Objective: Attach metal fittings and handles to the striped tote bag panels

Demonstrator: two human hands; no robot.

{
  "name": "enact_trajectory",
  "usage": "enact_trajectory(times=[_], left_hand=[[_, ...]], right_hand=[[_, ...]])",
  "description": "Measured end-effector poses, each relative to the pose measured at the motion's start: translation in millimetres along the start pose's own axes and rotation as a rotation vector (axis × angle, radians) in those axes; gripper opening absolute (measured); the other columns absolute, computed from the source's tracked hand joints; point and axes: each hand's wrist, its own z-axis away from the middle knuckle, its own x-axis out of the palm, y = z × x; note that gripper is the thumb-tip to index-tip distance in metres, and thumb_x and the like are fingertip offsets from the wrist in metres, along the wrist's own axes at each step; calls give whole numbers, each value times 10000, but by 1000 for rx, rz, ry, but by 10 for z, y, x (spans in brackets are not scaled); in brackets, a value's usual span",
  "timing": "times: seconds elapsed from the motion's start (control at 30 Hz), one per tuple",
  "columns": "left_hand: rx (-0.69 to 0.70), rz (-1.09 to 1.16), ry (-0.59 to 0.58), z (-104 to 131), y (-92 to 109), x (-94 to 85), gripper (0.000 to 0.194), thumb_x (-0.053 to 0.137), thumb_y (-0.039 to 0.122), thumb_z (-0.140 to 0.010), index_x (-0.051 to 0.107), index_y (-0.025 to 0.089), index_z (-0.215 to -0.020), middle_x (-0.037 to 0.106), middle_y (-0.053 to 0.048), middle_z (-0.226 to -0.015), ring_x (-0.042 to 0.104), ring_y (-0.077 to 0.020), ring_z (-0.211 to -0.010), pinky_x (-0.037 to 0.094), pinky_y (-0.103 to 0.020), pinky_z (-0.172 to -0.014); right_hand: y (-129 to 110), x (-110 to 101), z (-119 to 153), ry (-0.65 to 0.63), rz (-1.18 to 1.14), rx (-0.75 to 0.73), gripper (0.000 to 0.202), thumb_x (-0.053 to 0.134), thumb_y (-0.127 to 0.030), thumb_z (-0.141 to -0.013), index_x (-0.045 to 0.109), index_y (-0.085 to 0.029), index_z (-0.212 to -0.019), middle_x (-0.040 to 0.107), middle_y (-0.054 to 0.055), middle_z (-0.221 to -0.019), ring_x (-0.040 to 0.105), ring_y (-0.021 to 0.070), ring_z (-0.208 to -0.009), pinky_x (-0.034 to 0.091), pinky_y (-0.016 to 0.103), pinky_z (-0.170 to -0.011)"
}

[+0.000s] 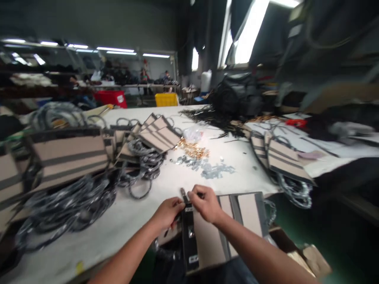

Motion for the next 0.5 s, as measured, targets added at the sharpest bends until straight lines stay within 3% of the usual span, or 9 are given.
enact_trajectory(times=[0.1,0.17,0.23,0.33,0.4,0.5], left_hand=[[20,42,16,-25,-4,-23,588,548,801,-772,557,214,-795,436,80,-522,352,-96,-336,226,-221,-345],[52,29,-31,-1,84,-22,588,550,787,-814,598,204,-869,459,79,-589,361,-83,-372,231,-207,-370],[112,-44,-71,110,288,13,538,529,742,-886,609,210,-876,465,77,-620,371,-82,-402,262,-206,-398],[355,-283,-64,351,736,108,406,500,574,-995,659,223,-866,587,39,-682,560,-127,-581,403,-206,-547],[523,-472,-68,466,1032,187,328,486,460,-1035,696,249,-898,676,27,-746,650,-149,-701,443,-208,-647],[758,-706,-53,489,1370,320,283,473,362,-1060,711,281,-927,721,23,-760,694,-160,-695,460,-225,-642]], right_hand=[[-11,-285,160,-12,241,3,248,705,-363,-893,662,-182,-729,591,-24,-675,541,124,-640,398,239,-611],[45,-527,328,4,470,-13,155,795,-342,-821,776,-219,-914,710,13,-891,652,173,-786,460,268,-720],[100,-790,521,-14,639,-2,405,875,-369,-750,796,-291,-1140,731,46,-1149,706,241,-938,502,316,-813],[70,-1182,759,5,760,-3,675,909,-396,-724,710,-352,-1368,650,85,-1412,704,312,-1109,527,374,-894],[-54,-1425,865,22,802,-51,662,883,-383,-758,696,-352,-1392,693,89,-1350,697,311,-1119,528,378,-896],[-311,-1754,999,-80,844,-136,289,801,-328,-825,813,-342,-1113,788,38,-959,710,258,-949,525,338,-834]])
